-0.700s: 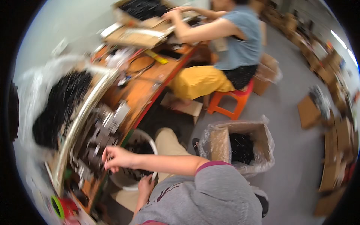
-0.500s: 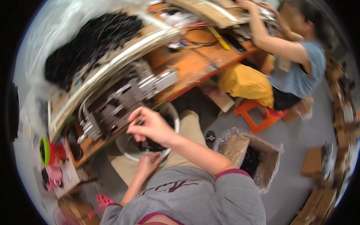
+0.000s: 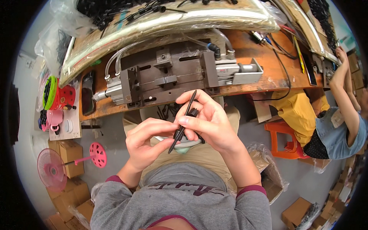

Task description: The person is seen assembling electronic components using a machine and their hands.

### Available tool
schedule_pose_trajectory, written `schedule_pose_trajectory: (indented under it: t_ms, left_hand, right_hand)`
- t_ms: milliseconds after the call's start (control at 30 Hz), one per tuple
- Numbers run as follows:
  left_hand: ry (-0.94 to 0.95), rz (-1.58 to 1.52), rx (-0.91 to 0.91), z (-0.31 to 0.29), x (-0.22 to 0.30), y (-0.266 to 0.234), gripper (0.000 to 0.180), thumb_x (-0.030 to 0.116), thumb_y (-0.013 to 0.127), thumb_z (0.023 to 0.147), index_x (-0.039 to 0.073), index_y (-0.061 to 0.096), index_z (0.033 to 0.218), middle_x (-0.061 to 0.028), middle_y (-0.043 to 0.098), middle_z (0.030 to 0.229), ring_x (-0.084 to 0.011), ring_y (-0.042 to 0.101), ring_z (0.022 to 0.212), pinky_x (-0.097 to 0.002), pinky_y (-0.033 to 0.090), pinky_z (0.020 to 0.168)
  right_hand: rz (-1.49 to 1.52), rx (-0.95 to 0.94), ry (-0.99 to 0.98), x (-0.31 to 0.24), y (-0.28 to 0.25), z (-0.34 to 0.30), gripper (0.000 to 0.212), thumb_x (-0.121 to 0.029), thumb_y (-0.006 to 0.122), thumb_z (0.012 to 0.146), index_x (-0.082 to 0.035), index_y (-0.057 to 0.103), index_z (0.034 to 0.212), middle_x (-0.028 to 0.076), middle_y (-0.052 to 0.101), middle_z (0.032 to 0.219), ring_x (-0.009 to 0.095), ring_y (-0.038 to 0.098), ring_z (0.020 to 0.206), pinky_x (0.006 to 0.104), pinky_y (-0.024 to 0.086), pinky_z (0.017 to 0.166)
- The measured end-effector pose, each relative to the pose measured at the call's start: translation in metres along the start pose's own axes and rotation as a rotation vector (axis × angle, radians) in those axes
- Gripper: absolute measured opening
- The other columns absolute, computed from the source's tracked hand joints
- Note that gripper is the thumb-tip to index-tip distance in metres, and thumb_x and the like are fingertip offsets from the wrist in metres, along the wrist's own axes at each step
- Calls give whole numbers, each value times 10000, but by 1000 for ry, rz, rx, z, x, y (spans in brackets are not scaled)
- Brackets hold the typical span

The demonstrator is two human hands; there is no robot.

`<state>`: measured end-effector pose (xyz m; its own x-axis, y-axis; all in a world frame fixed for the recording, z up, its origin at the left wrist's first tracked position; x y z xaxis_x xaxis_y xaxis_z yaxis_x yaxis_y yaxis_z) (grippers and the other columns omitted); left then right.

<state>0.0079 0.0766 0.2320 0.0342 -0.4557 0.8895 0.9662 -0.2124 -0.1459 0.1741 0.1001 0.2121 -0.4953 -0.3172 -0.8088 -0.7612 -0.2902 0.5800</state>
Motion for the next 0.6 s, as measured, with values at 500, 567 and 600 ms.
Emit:
schedule_pose_trajectory:
  t_ms: [500, 567, 600]
  left_hand:
    - [197, 887, -62, 26, -21, -1, 271, 50, 768, 735, -11, 701, 991, -149, 667, 1258, -253, 685, 887, -361, 560, 824]
    - [190, 933, -73, 31, -20, 1, 264, 57, 769, 737, -7, 705, 986, -150, 672, 1251, -232, 690, 846, -343, 558, 781]
    - [183, 932, -76, 33, -19, 1, 265, 55, 771, 733, -7, 708, 983, -149, 674, 1248, -229, 690, 832, -338, 557, 766]
  right_hand:
    - [-308, 339, -548, -37, -16, -24, 257, 41, 636, 896, 48, 549, 1138, 252, 687, 1053, 222, 698, 721, 278, 564, 594]
    - [-348, 391, -610, -38, -17, -25, 330, -18, 653, 898, 69, 528, 1191, 294, 646, 1145, 276, 714, 838, 320, 593, 690]
    - [-369, 418, -642, -39, -17, -26, 372, -47, 661, 899, 79, 517, 1217, 315, 626, 1190, 303, 722, 897, 341, 608, 738]
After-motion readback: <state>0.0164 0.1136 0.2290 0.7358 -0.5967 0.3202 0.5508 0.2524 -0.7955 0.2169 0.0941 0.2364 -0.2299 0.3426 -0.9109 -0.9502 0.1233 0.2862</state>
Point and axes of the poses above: each hand's wrist, its own z-axis towards the middle knuckle, its own y-axis out of the palm, x = y × z, the point moved 5 cm from there along z, towards the middle knuckle
